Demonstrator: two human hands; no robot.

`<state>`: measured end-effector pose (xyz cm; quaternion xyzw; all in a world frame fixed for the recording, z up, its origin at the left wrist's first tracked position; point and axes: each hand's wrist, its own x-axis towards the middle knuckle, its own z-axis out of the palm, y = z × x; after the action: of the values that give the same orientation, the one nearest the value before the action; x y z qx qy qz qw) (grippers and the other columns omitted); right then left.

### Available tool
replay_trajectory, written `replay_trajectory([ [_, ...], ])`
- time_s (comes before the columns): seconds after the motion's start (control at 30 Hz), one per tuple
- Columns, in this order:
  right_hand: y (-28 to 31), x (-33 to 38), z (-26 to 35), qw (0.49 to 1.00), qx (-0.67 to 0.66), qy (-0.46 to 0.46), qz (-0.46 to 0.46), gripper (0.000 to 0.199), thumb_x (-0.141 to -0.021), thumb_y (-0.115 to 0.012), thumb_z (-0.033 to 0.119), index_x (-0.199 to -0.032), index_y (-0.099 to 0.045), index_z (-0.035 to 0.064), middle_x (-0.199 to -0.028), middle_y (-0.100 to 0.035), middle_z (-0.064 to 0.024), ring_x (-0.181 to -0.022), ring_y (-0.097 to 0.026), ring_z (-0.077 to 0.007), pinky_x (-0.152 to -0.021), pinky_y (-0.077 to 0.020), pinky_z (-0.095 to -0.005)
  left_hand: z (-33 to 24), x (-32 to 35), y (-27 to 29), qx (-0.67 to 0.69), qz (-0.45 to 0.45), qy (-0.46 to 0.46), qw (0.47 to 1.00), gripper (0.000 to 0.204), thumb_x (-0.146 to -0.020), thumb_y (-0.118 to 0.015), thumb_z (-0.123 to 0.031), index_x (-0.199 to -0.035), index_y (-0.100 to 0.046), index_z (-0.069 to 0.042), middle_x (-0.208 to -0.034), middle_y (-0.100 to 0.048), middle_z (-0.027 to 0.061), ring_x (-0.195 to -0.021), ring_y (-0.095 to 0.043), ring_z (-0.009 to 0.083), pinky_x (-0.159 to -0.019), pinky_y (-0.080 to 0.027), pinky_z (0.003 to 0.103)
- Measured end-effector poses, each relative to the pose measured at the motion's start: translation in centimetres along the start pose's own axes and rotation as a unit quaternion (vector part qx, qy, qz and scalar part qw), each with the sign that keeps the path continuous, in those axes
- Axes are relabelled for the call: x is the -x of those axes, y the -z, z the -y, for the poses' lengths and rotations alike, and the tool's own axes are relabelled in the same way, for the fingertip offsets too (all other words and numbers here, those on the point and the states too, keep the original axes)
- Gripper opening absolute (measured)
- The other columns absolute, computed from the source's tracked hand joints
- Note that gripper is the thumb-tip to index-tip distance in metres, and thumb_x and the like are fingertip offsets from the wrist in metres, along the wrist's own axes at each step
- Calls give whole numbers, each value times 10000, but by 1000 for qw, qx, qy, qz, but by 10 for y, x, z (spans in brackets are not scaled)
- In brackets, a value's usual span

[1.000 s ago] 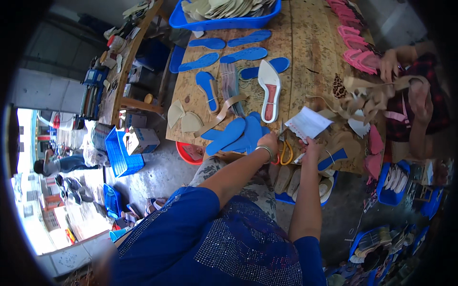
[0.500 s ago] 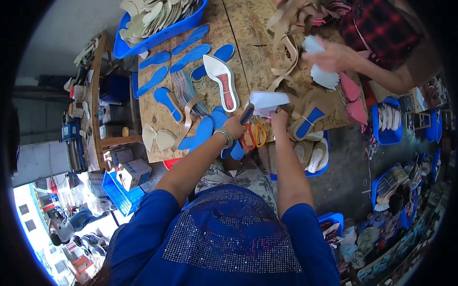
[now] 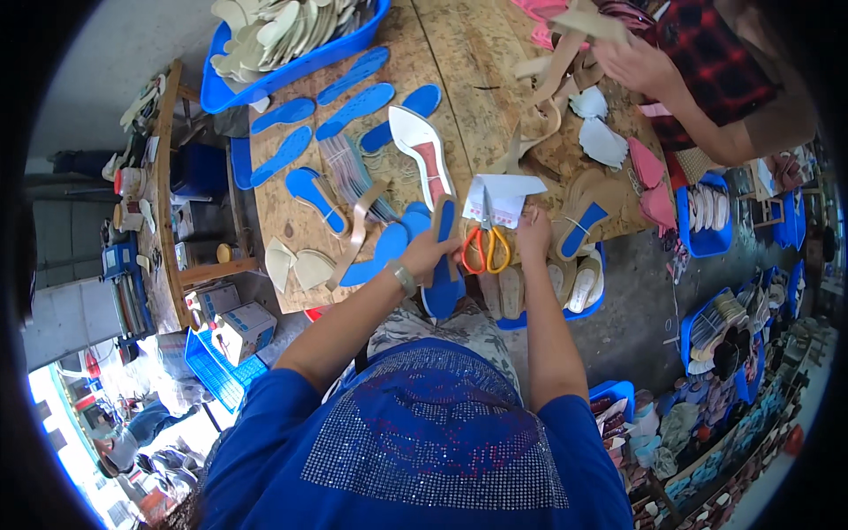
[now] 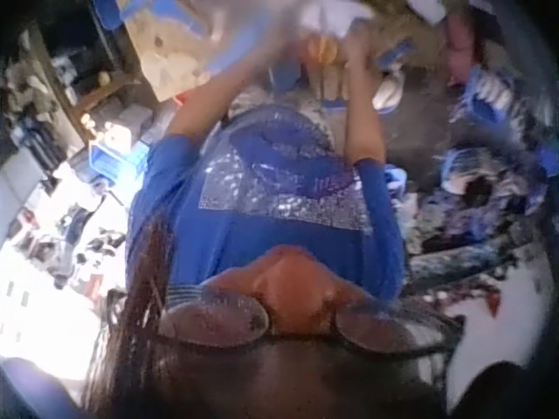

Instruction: The person assembles slipper components at a workbench. They pick up blue insoles and beige fabric pieces, align them, and use a red-handled tool to press or secure the layers together. The person also uses scissors to trim excess material from the assembled slipper. Finished units are placed into a blue basket.

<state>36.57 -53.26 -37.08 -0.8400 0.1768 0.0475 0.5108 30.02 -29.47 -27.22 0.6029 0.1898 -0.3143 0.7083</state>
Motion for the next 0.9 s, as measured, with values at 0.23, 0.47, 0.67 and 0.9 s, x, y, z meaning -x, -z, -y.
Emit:
replay_trajectory([
  [0.23,-36,30,50,932,301,171,107,245,-768,-595,79,-1009,-615,36,-941,-597,-190,-911,-565,-382,-814,-459,-438,-24,125,86,180,-71,-12,981,165,-917,-589,-190,-910,-589,-25,-779,-622,50,-719,-607,135,-661,-511,279],
  [0.47,-61,14,108,905,310,254,142,195,-808,-624,123,-971,-668,26,-961,-627,-163,-853,-608,-317,-779,-481,-392,-50,153,106,187,-14,-76,979,168,-920,-581,-184,-865,-596,-26,-742,-616,44,-704,-602,137,-664,-499,266],
  [0.67,-71,120,294,881,-45,68,466,345,-937,-536,341,-962,-657,19,-759,-641,-25,-641,-550,-102,-572,-438,-250,-60,163,98,148,59,-127,979,169,-922,-581,-188,-872,-583,-27,-748,-606,46,-713,-594,133,-686,-497,273],
  [0.9,-91,154,275,913,11,304,273,309,-956,-508,300,-922,-636,21,-642,-560,-113,-541,-523,-179,-524,-424,-308,-51,161,90,206,95,-137,964,170,-920,-585,-189,-908,-579,-20,-783,-607,50,-705,-598,133,-700,-503,277],
])
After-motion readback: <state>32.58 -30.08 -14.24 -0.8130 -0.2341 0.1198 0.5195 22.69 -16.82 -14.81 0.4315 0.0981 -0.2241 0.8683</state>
